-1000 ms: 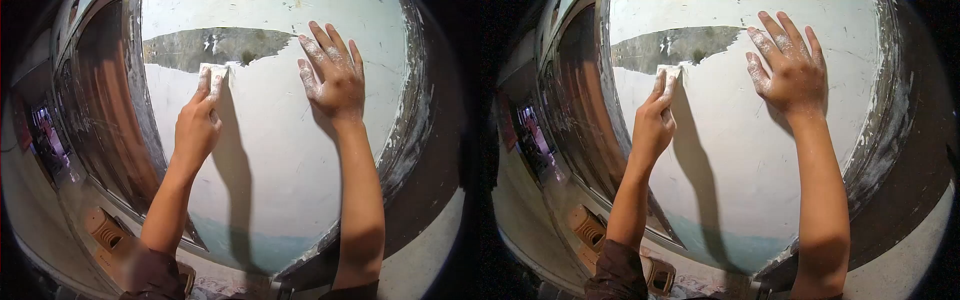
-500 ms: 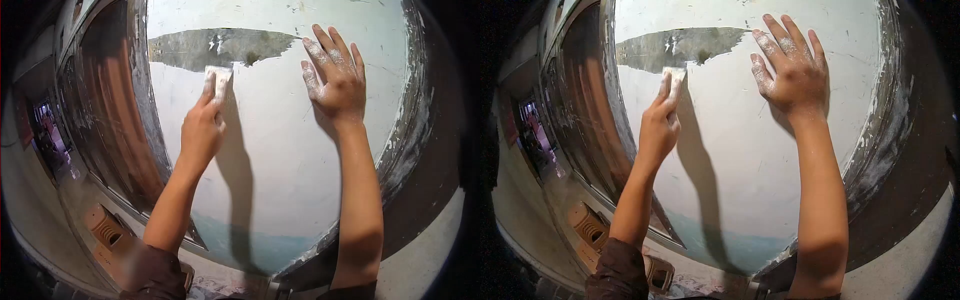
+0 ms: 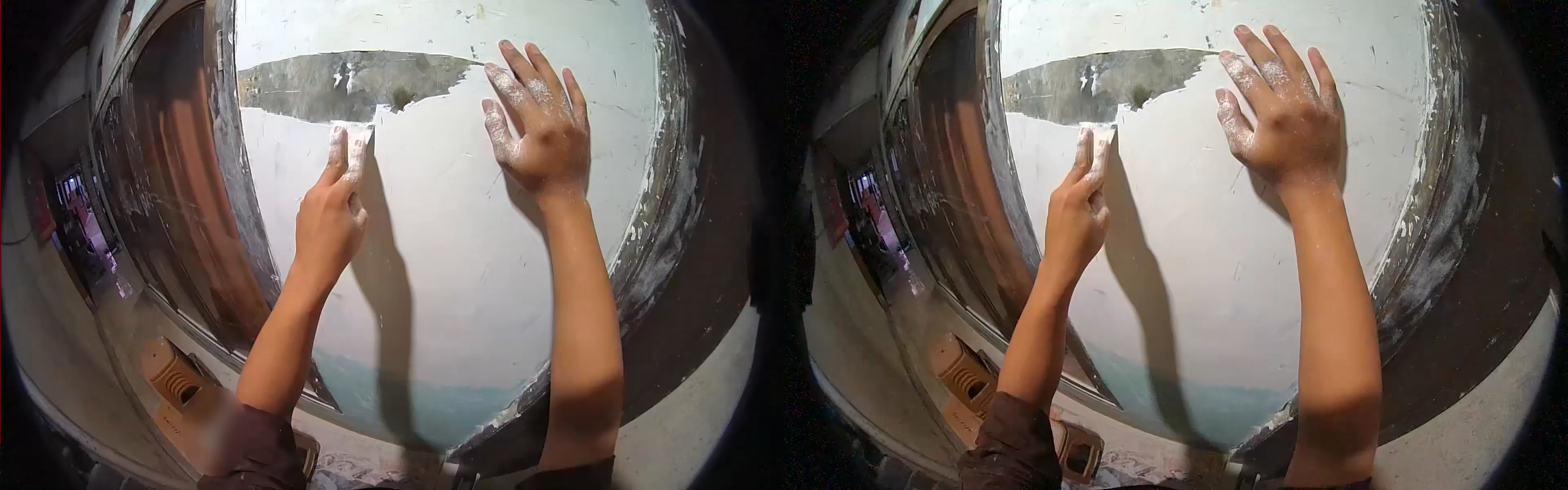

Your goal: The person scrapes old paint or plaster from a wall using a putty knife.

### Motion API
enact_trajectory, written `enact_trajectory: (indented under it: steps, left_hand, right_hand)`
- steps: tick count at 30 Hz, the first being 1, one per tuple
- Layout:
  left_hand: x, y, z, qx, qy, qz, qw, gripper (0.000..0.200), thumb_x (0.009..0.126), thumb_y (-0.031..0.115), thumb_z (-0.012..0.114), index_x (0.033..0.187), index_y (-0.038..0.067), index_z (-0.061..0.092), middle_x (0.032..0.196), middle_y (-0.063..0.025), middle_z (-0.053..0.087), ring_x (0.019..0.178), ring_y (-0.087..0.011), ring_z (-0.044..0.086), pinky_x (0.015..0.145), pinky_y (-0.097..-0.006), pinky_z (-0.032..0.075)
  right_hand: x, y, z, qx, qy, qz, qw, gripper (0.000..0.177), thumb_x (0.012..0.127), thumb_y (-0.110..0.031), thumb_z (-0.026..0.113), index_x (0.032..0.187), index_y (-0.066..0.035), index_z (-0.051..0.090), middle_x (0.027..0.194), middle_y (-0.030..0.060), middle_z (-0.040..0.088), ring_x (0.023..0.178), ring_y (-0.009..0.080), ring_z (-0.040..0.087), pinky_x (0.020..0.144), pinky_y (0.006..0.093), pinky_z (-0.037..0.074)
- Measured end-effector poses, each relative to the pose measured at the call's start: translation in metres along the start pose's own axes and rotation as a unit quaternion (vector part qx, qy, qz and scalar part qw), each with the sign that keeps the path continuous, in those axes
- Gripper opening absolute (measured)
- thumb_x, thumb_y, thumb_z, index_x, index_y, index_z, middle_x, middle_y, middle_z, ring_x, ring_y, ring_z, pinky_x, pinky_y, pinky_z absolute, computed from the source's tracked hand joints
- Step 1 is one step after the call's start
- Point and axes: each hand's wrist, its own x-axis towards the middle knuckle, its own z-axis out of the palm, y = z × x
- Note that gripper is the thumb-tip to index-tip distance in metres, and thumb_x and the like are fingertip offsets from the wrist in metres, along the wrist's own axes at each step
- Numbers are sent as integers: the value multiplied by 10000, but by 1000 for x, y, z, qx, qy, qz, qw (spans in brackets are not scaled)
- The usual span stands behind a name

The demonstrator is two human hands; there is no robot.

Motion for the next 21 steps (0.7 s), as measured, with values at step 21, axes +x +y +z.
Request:
enact_trajectory:
  steps: [21]
  left_hand:
    - [0,8,-5,3,-44,-24,999,660,802,-148,525,1424,50,618,1627,-155,419,1253,-395,636,926,-401,566]
  right_hand:
    - [1,0,-1,-3,-3,-6,1000,335,955,-328,659,1270,-255,744,1530,-76,580,1457,152,478,1254,470,302]
